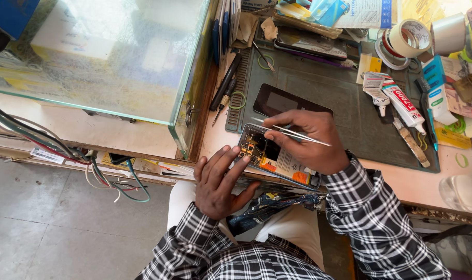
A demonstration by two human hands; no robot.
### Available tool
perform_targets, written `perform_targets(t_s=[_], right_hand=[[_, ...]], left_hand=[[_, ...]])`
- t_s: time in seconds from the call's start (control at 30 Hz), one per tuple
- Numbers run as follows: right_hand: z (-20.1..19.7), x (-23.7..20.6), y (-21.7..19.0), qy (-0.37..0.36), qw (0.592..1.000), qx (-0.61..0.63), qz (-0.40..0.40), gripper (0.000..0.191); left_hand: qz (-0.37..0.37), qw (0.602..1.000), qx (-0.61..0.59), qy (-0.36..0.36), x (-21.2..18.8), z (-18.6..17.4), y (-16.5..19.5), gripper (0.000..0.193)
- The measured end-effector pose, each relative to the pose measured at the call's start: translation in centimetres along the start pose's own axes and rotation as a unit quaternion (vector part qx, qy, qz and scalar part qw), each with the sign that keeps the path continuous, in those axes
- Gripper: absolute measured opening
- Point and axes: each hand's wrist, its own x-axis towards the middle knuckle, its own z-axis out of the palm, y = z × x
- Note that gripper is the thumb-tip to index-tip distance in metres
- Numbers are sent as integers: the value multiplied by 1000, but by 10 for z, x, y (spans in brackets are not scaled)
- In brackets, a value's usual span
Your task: The person uses tweezers and a precision screwdriver to manipulate internal components of a disassembled smartphone on a workbench. The person adjusts small parts near the battery and camera module while the phone remains open on the bench.
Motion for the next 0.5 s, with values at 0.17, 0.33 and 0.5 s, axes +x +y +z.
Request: perform_targets(t_s=[0.17, 0.33, 0.5], right_hand=[[-1, -13, -20, -30, 999, 35, 12, 20], [16, -14, -30, -54, 999, 1, 3, 17], [26, -10, -24, -38, 999, -19, 14, 15]], left_hand=[[-19, 999, -28, -7, -19, -11, 5, 59], [-14, 1000, 10, -13, -23, -10, 2, 57], [-11, 999, 34, -8, -24, -5, -1, 52]])
